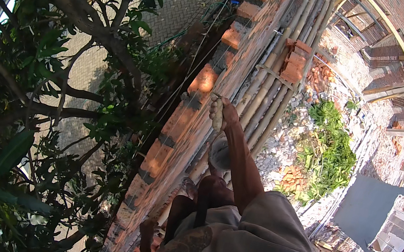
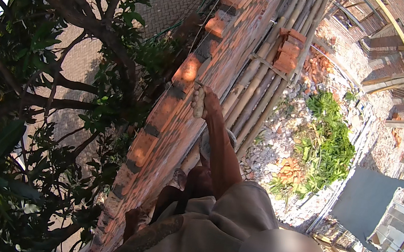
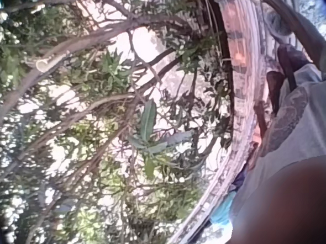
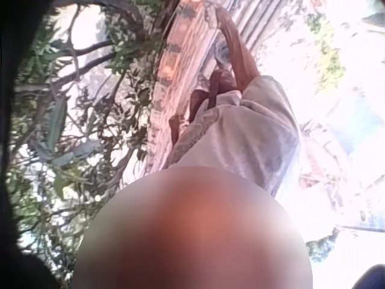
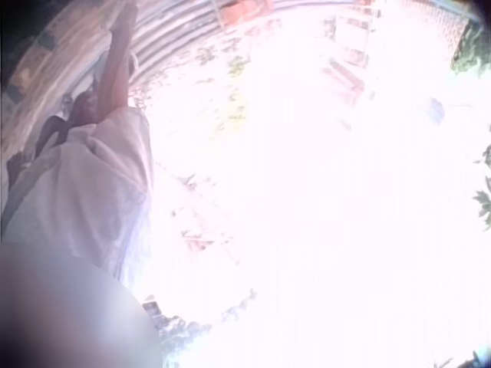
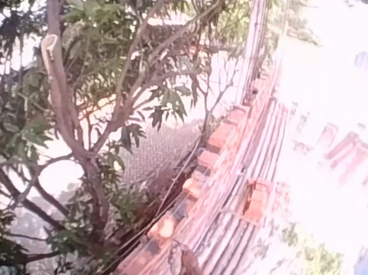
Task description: The person scoops mortar from a bucket with a trowel and applies it to a brick wall under construction. They place bricks onto the mortar, tap them into position, and continue the cycle of applying mortar and laying bricks along the wall.
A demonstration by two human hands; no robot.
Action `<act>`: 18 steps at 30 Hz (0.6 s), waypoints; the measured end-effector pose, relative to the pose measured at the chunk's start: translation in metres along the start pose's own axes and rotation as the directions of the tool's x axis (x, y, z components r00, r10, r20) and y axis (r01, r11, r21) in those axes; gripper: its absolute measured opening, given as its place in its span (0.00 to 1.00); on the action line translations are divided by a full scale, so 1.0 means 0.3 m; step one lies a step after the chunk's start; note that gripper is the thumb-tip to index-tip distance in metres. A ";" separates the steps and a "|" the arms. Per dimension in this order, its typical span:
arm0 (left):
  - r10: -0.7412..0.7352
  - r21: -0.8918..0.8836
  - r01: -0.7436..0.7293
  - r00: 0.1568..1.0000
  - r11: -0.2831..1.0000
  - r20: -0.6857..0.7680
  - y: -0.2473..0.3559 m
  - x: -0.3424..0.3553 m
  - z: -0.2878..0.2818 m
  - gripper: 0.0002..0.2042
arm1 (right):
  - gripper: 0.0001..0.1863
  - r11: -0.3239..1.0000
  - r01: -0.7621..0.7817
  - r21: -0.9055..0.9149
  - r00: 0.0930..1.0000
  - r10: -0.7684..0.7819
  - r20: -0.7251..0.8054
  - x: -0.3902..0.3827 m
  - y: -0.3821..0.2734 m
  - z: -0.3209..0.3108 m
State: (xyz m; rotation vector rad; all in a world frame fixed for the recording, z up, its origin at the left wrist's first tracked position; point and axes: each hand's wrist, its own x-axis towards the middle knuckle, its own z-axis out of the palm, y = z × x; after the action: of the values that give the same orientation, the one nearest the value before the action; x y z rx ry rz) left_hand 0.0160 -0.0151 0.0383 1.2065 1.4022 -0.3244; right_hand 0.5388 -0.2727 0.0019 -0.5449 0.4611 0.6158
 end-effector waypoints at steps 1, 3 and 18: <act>-0.002 -0.017 0.001 1.000 1.000 -0.022 0.010 0.001 -0.003 0.13 | 0.19 1.000 -0.026 -0.017 0.999 0.026 0.041 0.009 -0.006 -0.006; 0.010 0.021 -0.010 1.000 1.000 -0.012 0.008 0.014 -0.012 0.11 | 0.19 0.996 -0.062 -0.071 0.997 0.065 0.044 -0.012 -0.021 -0.033; 0.285 0.370 -0.310 0.951 0.876 0.122 0.076 0.156 0.093 0.13 | 0.17 0.988 -0.075 -0.135 0.992 0.088 0.093 -0.009 -0.013 -0.031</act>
State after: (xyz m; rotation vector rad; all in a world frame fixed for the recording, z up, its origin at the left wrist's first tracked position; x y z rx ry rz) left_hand 0.0609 -0.0056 0.0010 1.6989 1.1006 -0.4302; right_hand 0.5373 -0.2820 -0.0024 -0.6196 0.3518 0.7517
